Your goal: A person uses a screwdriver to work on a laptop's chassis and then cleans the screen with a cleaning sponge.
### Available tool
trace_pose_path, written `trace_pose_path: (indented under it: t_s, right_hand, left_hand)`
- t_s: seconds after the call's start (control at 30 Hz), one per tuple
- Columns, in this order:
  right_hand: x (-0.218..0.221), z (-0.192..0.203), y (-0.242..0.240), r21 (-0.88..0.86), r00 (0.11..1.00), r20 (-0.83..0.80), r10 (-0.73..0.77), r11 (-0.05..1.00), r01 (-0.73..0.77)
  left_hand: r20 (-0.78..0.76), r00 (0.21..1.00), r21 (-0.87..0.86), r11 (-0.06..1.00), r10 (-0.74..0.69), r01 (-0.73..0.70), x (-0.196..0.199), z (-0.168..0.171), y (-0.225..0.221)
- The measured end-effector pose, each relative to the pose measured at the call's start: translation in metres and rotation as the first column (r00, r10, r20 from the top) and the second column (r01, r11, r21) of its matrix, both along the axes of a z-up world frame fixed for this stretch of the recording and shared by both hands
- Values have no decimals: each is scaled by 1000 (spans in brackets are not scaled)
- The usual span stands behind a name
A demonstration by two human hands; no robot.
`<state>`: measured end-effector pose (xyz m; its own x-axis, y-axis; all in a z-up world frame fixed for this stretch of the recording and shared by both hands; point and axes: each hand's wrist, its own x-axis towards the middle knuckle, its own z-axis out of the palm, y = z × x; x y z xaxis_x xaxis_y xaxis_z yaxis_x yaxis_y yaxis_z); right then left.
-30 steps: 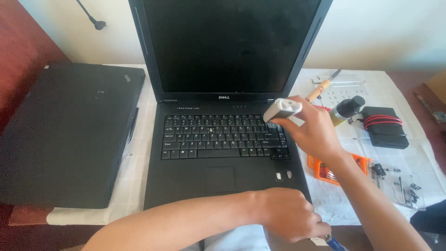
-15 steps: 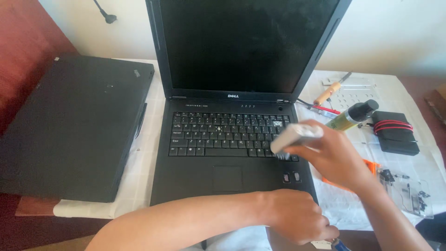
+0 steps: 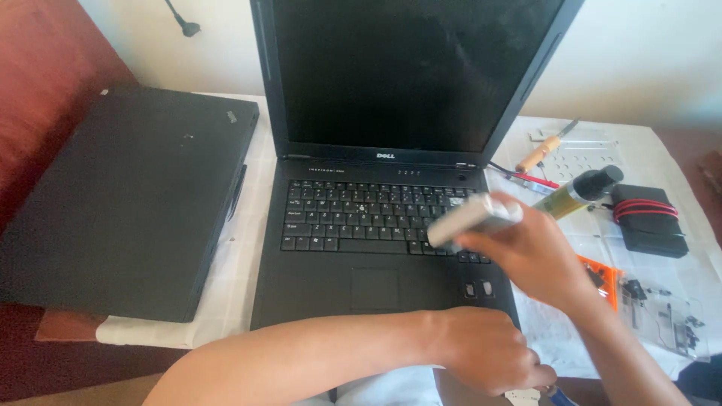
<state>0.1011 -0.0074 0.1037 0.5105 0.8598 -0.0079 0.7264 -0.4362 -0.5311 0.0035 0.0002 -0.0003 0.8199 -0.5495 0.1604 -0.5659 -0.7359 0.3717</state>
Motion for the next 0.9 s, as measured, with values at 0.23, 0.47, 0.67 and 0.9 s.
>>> trace_pose_path:
  t_s: [0.23,0.47,0.67,0.9]
  right_hand:
    - [2,0,19,-43,993,-118,27,999,-33]
    - [13,-15,75,122,986,50,157,979,-162]
    - [-15,8,53,-18,985,-129,116,993,-120]
    - [-19,13,49,-6,917,-329,224,971,-239]
  left_hand:
    - [-26,996,-49,995,91,-92,-2,7,2]
    - [-79,946,-101,941,315,-322,1,6,1]
    - [-159,893,-121,890,420,-440,2,13,6]
    - [-97,940,-179,924,327,-339,1,6,6]
